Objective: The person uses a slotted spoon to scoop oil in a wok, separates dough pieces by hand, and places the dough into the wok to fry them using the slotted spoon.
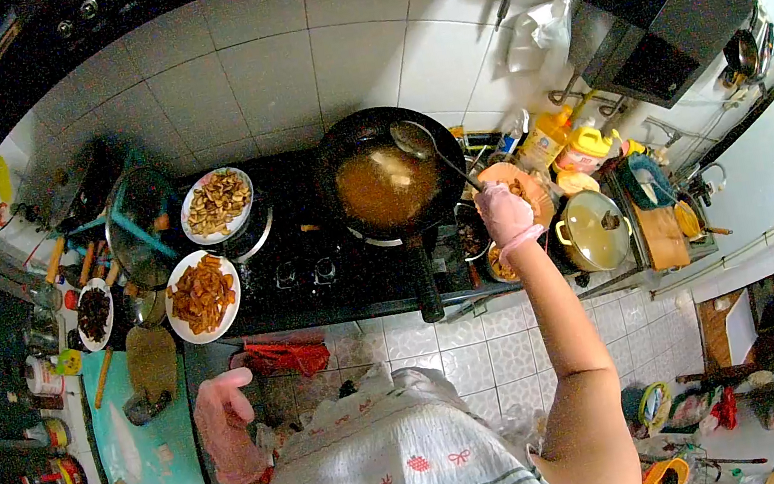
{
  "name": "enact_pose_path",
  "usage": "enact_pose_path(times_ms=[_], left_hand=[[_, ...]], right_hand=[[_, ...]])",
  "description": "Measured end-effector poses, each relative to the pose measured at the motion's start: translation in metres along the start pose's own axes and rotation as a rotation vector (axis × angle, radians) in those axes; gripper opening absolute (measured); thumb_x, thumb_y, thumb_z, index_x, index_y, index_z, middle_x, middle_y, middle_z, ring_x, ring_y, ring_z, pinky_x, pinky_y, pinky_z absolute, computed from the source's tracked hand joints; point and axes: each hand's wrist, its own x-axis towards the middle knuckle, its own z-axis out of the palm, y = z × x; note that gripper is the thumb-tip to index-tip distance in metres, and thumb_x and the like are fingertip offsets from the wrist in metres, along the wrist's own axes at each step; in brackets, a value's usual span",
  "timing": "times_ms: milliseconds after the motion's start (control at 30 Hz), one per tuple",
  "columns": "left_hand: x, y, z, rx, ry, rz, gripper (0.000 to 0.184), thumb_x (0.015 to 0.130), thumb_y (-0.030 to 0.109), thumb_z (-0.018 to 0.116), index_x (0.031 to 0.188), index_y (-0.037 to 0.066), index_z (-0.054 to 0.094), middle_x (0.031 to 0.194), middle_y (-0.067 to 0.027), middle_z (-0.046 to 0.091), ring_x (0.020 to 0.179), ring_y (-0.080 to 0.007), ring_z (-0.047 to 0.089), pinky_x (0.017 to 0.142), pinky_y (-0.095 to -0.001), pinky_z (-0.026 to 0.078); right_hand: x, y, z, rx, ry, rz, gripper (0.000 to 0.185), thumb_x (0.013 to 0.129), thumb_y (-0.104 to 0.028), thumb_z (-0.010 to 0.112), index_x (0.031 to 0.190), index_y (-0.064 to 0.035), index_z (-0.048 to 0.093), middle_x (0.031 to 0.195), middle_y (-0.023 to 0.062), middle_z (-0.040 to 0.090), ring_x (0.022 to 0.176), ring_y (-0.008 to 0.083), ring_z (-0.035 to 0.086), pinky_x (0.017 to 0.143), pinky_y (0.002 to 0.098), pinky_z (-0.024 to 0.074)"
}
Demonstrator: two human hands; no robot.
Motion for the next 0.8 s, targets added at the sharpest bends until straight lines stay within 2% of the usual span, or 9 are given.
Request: enact_pose_path(times_ms=[133,233,367,500,567,667,700,767,800], left_hand=[[0.001,0.002,0.001,-0.037,-0.005,-0.014,0.051,0.106,0.036,0.033,0.096,0.001,0.068,0.068,0.0031,0.045,0.060,-0.0067,0.036,0.057,-0.0235,0.031],[-0.001,-0.003,0.001,-0.115,-0.002,-0.053,0.050,0.105,0.037,0.035,0.095,0.000,0.068,0.068,0.0026,0.045,0.060,-0.0069,0.036,0.058,-0.0236,0.031],[-0.003,-0.004,-0.002,-0.044,-0.001,-0.059,0.042,0.105,0.027,0.036,0.097,0.001,0.067,0.068,0.0018,0.044,0.060,-0.0084,0.037,0.059,-0.0241,0.033],[-0.002,-0.013,-0.005,0.102,-0.049,0.138,0.028,0.101,0.014,0.040,0.100,0.002,0.065,0.068,0.0013,0.043,0.059,-0.0106,0.037,0.059,-0.0251,0.034],[-0.001,-0.006,-0.005,0.202,-0.062,0.168,0.024,0.098,0.011,0.042,0.101,0.002,0.064,0.068,0.0016,0.043,0.059,-0.0110,0.038,0.059,-0.0257,0.034],[-0.001,0.001,-0.003,0.253,-0.065,0.176,0.024,0.097,0.011,0.042,0.101,0.002,0.064,0.067,0.0018,0.043,0.059,-0.0113,0.038,0.058,-0.0260,0.034],[-0.002,0.001,-0.002,0.254,-0.064,0.173,0.025,0.098,0.012,0.041,0.100,0.002,0.064,0.067,0.0019,0.044,0.059,-0.0113,0.038,0.058,-0.0261,0.034],[-0.002,-0.001,-0.002,0.157,-0.077,0.096,0.036,0.103,0.022,0.034,0.098,0.005,0.065,0.067,0.0021,0.041,0.060,-0.0103,0.037,0.057,-0.0262,0.032],[-0.002,-0.002,-0.002,0.109,-0.083,0.057,0.041,0.106,0.027,0.031,0.097,0.006,0.065,0.067,0.0022,0.039,0.060,-0.0098,0.036,0.057,-0.0263,0.030]], right_hand=[[-0.001,0.003,0.010,0.236,-0.030,0.000,0.028,0.094,-0.031,0.058,0.092,-0.0040,0.065,0.081,0.0161,0.068,0.075,0.0290,0.068,0.067,0.0420,0.0519],[-0.001,-0.005,0.001,0.789,-0.389,0.318,0.026,0.094,-0.026,0.060,0.093,-0.0010,0.066,0.076,0.0097,0.066,0.068,0.0178,0.061,0.063,0.0329,0.0481],[-0.009,-0.008,-0.007,1.277,-0.498,0.431,0.023,0.093,-0.024,0.063,0.089,-0.0012,0.066,0.076,0.0020,0.063,0.062,0.0095,0.051,0.056,0.0239,0.0412],[-0.015,-0.011,-0.022,1.247,-0.538,0.461,0.023,0.093,-0.025,0.063,0.089,-0.0025,0.067,0.072,0.0004,0.061,0.061,0.0090,0.051,0.052,0.0239,0.0392],[-0.017,-0.006,-0.022,1.207,-0.527,0.443,0.024,0.093,-0.026,0.063,0.090,-0.0025,0.067,0.072,0.0010,0.062,0.061,0.0082,0.050,0.051,0.0234,0.0378],[-0.014,0.009,0.012,1.045,-0.337,0.356,0.027,0.093,-0.029,0.063,0.092,-0.0017,0.068,0.073,0.0084,0.067,0.063,0.0178,0.060,0.054,0.0311,0.0441],[-0.014,0.013,0.017,0.880,-0.228,0.263,0.029,0.093,-0.030,0.062,0.093,-0.0018,0.068,0.075,0.0110,0.067,0.067,0.0222,0.062,0.058,0.0351,0.0461],[-0.015,0.013,0.015,0.544,-0.016,0.079,0.032,0.093,-0.033,0.061,0.094,-0.0019,0.068,0.078,0.0163,0.068,0.076,0.0311,0.067,0.065,0.0430,0.0499],[-0.016,0.013,0.014,0.486,-0.011,0.077,0.033,0.094,-0.034,0.060,0.095,-0.0022,0.067,0.080,0.0174,0.068,0.080,0.0333,0.067,0.069,0.0454,0.0499]])
